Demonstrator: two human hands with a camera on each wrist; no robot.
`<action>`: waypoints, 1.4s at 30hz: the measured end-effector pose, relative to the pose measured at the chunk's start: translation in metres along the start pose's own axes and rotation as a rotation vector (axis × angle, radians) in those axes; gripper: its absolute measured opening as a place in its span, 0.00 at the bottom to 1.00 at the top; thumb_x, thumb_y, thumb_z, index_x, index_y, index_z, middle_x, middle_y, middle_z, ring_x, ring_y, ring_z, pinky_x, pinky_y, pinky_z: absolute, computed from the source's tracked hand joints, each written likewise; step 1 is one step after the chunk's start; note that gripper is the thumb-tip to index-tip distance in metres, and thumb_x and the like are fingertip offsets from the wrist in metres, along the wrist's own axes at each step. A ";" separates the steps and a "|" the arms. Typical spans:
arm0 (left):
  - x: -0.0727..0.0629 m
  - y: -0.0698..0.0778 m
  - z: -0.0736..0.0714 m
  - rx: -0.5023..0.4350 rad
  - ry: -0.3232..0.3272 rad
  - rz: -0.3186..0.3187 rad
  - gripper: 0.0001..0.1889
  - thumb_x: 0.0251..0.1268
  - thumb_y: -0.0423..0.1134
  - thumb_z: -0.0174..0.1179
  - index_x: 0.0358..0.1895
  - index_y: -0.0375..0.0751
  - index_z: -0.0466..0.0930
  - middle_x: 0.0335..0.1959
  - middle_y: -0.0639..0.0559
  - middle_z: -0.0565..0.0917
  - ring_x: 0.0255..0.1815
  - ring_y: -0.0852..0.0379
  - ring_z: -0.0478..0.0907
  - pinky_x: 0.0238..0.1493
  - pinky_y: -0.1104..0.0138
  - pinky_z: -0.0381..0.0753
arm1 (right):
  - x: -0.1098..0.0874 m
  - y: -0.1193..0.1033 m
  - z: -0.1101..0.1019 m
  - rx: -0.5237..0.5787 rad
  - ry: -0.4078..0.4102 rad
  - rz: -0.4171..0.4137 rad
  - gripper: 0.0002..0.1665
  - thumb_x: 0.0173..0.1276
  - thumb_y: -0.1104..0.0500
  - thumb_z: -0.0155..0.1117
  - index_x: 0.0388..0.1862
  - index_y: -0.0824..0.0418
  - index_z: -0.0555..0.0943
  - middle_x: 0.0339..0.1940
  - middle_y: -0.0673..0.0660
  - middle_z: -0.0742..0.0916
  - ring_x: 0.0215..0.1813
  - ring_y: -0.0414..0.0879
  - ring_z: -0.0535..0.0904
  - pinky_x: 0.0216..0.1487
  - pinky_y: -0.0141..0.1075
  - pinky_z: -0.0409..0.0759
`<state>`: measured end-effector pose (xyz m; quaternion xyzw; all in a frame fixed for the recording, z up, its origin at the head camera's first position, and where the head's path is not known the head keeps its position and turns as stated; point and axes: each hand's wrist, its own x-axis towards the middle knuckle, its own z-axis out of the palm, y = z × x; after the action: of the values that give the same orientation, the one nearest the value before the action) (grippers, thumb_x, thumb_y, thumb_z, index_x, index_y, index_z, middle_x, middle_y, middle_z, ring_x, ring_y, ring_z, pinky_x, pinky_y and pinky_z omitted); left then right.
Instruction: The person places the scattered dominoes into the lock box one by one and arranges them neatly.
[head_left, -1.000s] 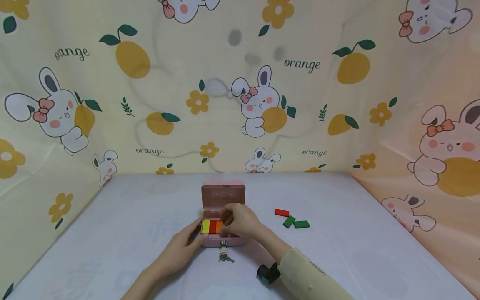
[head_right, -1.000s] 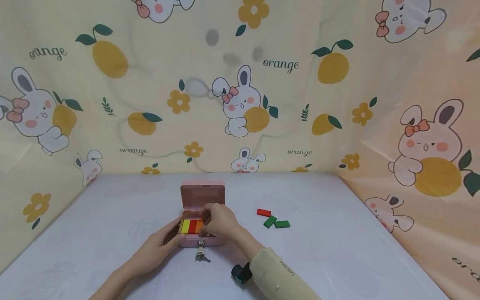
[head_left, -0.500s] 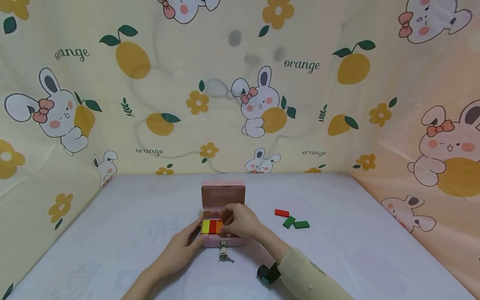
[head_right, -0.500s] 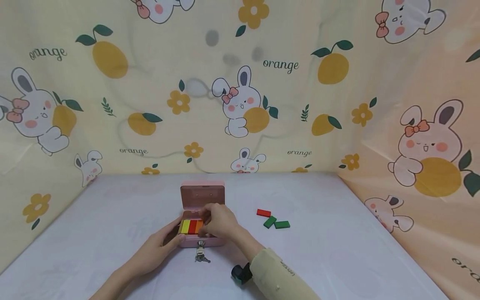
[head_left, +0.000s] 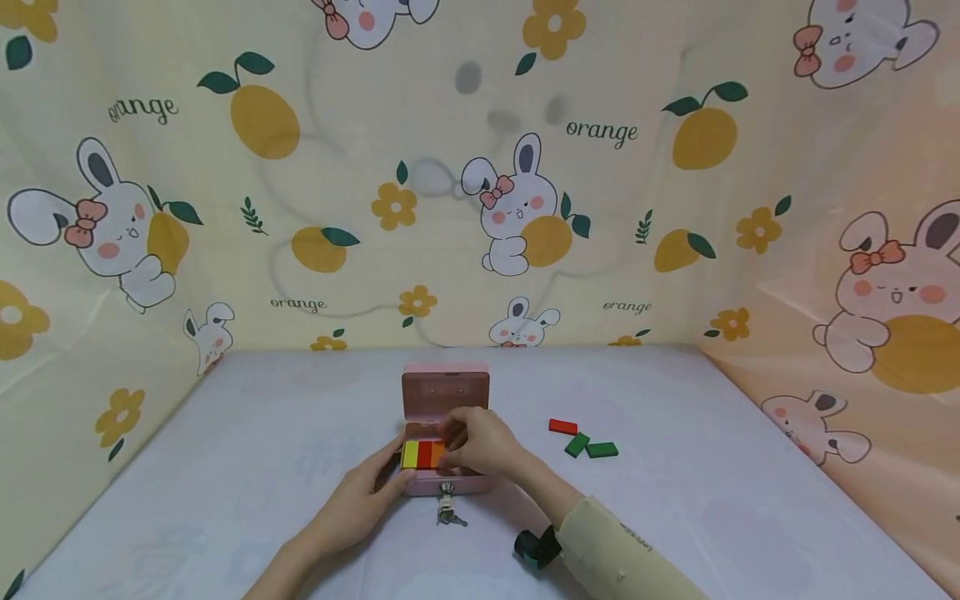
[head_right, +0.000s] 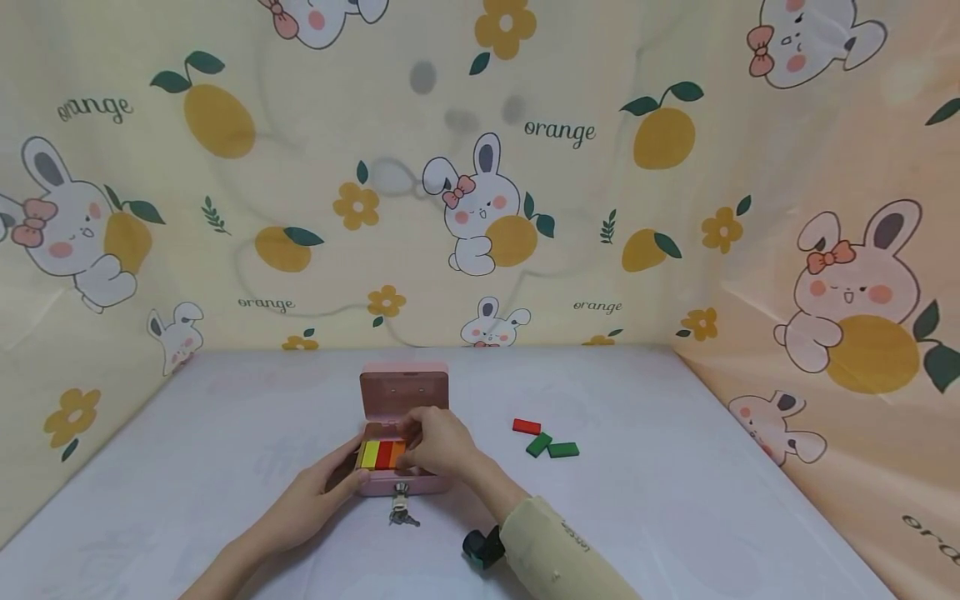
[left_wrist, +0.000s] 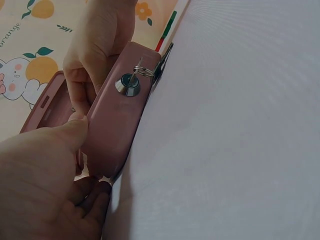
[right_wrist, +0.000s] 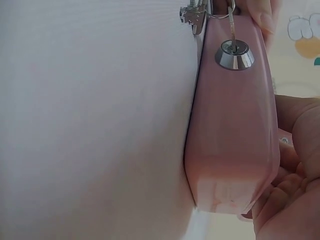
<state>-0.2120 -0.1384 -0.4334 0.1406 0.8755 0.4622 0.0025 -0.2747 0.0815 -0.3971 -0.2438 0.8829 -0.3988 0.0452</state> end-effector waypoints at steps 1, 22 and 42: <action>0.000 0.000 0.000 0.000 -0.002 0.001 0.35 0.73 0.51 0.56 0.78 0.46 0.56 0.75 0.45 0.61 0.75 0.44 0.54 0.72 0.48 0.54 | 0.000 0.001 0.000 0.007 0.001 -0.003 0.20 0.56 0.64 0.78 0.47 0.61 0.83 0.35 0.52 0.85 0.35 0.42 0.81 0.40 0.31 0.83; 0.001 -0.003 0.002 0.046 -0.014 -0.066 0.36 0.73 0.55 0.55 0.78 0.50 0.54 0.75 0.48 0.61 0.75 0.45 0.54 0.71 0.46 0.55 | -0.026 -0.004 -0.016 0.113 0.110 -0.015 0.18 0.61 0.59 0.75 0.49 0.59 0.83 0.41 0.55 0.85 0.39 0.47 0.80 0.36 0.34 0.84; 0.006 0.000 0.002 0.050 -0.011 -0.047 0.36 0.74 0.54 0.54 0.79 0.50 0.53 0.76 0.46 0.59 0.75 0.45 0.53 0.71 0.47 0.55 | -0.104 0.049 -0.115 0.144 0.405 0.292 0.20 0.60 0.57 0.76 0.49 0.61 0.83 0.45 0.57 0.87 0.48 0.50 0.81 0.46 0.42 0.82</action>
<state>-0.2171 -0.1347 -0.4337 0.1229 0.8898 0.4392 0.0147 -0.2342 0.2361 -0.3669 -0.0254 0.8691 -0.4906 -0.0581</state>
